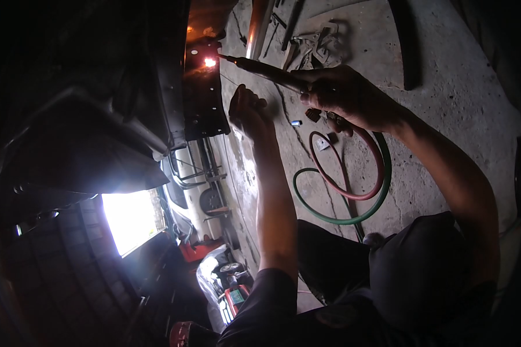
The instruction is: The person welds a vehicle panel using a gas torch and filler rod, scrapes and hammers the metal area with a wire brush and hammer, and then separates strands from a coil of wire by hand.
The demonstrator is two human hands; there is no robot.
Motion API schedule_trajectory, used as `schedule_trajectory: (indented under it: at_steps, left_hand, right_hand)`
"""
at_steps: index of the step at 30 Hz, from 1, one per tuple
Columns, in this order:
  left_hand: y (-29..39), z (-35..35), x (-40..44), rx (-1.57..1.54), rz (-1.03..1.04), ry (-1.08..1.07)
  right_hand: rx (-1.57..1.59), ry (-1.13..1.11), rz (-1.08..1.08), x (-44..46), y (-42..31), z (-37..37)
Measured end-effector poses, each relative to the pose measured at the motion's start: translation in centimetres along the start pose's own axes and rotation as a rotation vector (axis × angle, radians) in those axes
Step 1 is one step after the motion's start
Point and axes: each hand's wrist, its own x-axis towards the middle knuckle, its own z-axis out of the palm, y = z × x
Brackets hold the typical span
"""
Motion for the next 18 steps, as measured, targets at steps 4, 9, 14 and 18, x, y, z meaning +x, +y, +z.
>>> schedule_trajectory:
  at_steps: [4, 9, 14, 18]
  left_hand:
    - [0.1, 0.1, -0.2, -0.020, 0.006, -0.002]
    - [-0.1, -0.1, 0.2, -0.018, 0.005, -0.014]
    - [-0.3, -0.3, 0.6, -0.049, 0.000, -0.055]
    - [-0.3, -0.2, 0.6, -0.059, -0.023, -0.017]
  right_hand:
    - [0.045, -0.011, 0.033, -0.3, -0.1, 0.0]
    - [0.015, 0.001, 0.020, 0.0, 0.4, 0.0]
    - [0.016, -0.016, 0.021, 0.1, 0.3, -0.2]
    - [0.028, -0.011, 0.021, 0.3, 0.8, -0.1]
